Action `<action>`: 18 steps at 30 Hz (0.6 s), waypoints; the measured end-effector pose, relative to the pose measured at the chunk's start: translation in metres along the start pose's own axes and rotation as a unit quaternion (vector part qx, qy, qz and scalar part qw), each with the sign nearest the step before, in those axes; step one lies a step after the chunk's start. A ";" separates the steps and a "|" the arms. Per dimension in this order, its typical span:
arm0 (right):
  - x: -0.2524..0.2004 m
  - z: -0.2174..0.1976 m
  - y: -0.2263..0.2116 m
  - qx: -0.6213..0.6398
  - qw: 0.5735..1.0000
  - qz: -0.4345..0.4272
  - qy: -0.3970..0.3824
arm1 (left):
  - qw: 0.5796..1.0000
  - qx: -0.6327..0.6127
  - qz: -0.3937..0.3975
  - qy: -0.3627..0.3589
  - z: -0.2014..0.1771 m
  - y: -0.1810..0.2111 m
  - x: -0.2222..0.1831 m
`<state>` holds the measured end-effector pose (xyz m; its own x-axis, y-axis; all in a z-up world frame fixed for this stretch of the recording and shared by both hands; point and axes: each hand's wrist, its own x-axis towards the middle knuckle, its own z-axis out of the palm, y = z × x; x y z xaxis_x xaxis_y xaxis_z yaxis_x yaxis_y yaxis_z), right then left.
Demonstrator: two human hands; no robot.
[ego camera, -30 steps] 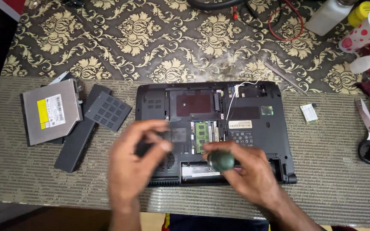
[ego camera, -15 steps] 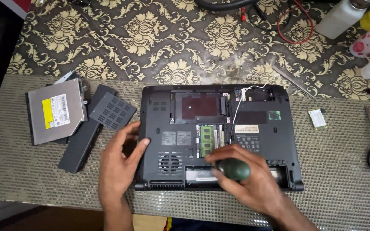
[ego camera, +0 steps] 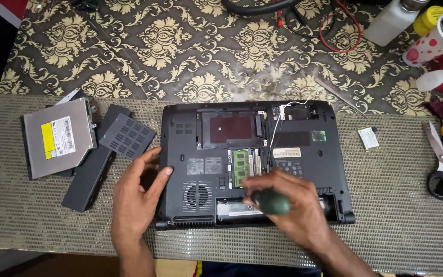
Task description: Disassembling and working on the internal components of a laptop using a screwdriver on a repair bench.
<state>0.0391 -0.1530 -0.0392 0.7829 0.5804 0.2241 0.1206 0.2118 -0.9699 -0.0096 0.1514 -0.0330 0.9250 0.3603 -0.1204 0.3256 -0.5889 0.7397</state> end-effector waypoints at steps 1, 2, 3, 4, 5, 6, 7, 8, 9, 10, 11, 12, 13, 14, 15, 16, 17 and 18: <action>0.001 -0.001 -0.003 -0.001 1.000 0.000 0.001 | 1.000 0.000 0.001 -0.001 0.000 0.002 0.000; 0.002 -0.002 -0.005 -0.076 0.997 -0.015 -0.001 | 1.000 0.001 -0.010 -0.001 0.000 0.003 0.000; 0.003 -0.003 -0.007 -0.151 0.988 -0.030 -0.002 | 1.000 0.003 -0.021 -0.002 -0.001 0.004 -0.001; 0.005 0.001 -0.010 -0.151 0.988 -0.029 -0.002 | 1.000 0.003 -0.020 -0.003 0.000 0.001 0.000; 0.007 0.005 -0.013 -0.216 0.975 -0.041 0.012 | 1.000 0.009 -0.011 -0.003 0.001 -0.002 0.000; 0.010 0.008 -0.016 -0.281 0.958 -0.052 0.024 | 1.000 0.014 -0.002 -0.002 0.003 -0.006 0.000; 0.007 0.007 -0.012 -0.281 0.958 -0.052 0.024 | 1.000 0.014 -0.002 -0.002 0.003 -0.006 0.000; 0.005 0.007 -0.008 -0.175 0.983 -0.047 0.019 | 1.000 0.009 -0.004 -0.003 0.003 -0.006 0.000; 0.002 0.006 -0.004 -0.066 0.997 -0.041 0.015 | 1.000 0.004 -0.005 -0.004 0.003 -0.006 0.000; 0.003 0.003 -0.005 -0.066 0.997 -0.041 0.014 | 1.000 0.004 -0.005 -0.003 0.002 -0.005 0.000; 0.003 0.000 -0.006 -0.153 0.987 -0.040 0.015 | 1.000 0.007 -0.002 -0.001 0.002 -0.005 0.001; 0.003 -0.003 -0.007 -0.239 0.970 -0.037 0.017 | 1.000 0.011 0.001 0.000 0.002 -0.004 0.001; 0.004 0.001 -0.010 -0.239 0.970 -0.036 0.018 | 1.000 0.010 0.000 -0.002 0.002 -0.005 0.000; 0.007 0.004 -0.012 -0.260 0.964 -0.041 0.020 | 1.000 0.013 -0.004 -0.002 0.003 -0.006 0.000; 0.009 0.007 -0.014 -0.282 0.958 -0.047 0.022 | 1.000 0.016 -0.008 -0.003 0.003 -0.007 0.000; 0.009 0.007 -0.014 -0.281 0.958 -0.046 0.020 | 1.000 0.016 -0.010 -0.002 0.003 -0.006 0.000; 0.009 0.008 -0.014 -0.282 0.958 -0.045 0.034 | 1.000 0.016 -0.008 -0.005 0.002 -0.005 0.000; 0.010 0.008 -0.014 -0.282 0.957 -0.044 0.048 | 1.000 0.017 -0.006 -0.006 0.002 -0.005 -0.001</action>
<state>0.0403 -0.1442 -0.0229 0.8035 0.5000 0.3232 0.4777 -0.2174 -0.8512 -0.0115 0.1528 -0.0377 0.9232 0.3589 -0.1373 0.3430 -0.6087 0.7154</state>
